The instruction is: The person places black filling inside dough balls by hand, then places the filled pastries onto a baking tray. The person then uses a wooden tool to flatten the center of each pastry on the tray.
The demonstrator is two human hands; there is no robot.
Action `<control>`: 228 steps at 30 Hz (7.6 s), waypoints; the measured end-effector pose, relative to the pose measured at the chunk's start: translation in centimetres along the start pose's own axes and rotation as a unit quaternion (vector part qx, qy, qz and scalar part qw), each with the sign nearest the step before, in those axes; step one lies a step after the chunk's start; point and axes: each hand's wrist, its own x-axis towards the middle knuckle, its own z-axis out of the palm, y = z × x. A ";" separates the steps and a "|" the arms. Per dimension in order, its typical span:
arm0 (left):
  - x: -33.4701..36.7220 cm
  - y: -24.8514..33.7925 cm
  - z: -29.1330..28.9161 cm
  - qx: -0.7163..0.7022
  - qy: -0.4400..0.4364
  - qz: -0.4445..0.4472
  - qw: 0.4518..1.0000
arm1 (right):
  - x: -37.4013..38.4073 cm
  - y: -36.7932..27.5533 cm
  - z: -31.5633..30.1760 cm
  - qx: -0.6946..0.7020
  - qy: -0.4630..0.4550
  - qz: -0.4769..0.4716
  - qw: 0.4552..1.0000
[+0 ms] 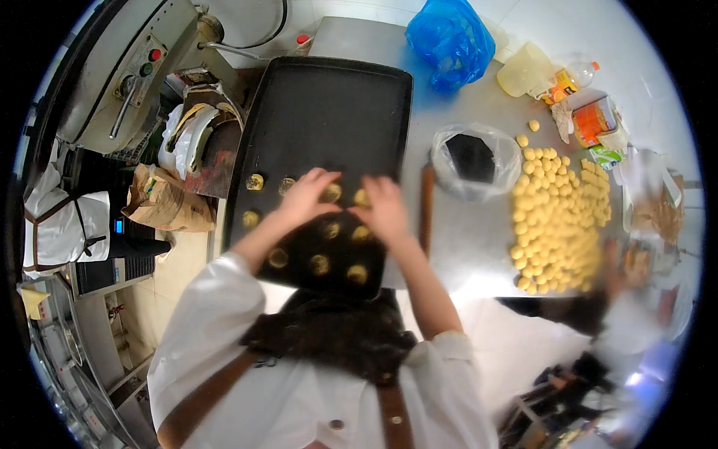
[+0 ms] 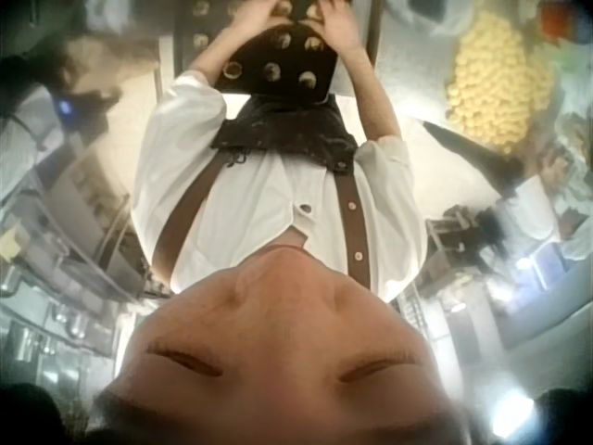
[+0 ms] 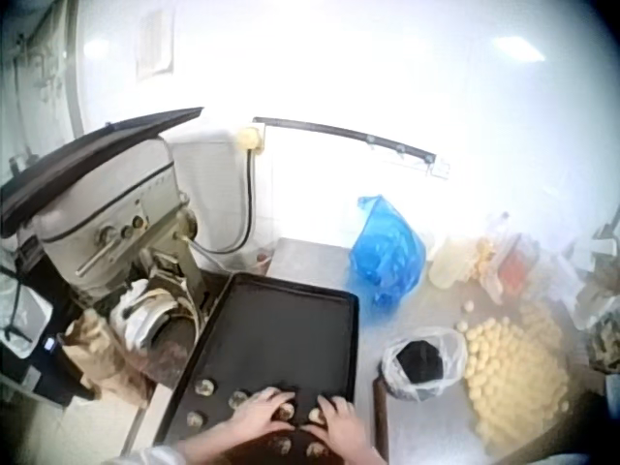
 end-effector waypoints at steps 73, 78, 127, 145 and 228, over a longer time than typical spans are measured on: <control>18.4 26.1 8.9 -0.574 -0.048 -0.242 0.781 | -4.3 29.2 -25.1 0.497 -0.062 0.168 0.849; 23.8 22.3 13.3 -0.130 0.019 -0.090 0.987 | 1.4 30.2 -19.2 0.153 0.035 0.036 0.987; 2.6 -15.6 -11.1 0.076 -0.043 0.020 0.996 | 15.4 -7.1 9.9 0.068 -0.036 -0.108 0.991; 1.5 -15.0 -9.8 0.098 -0.033 -0.090 0.991 | 14.3 -7.4 10.2 0.083 -0.062 -0.022 0.994; 22.3 24.7 7.2 -0.557 -0.040 -0.207 0.803 | -1.9 28.2 -23.3 0.501 0.019 0.125 0.856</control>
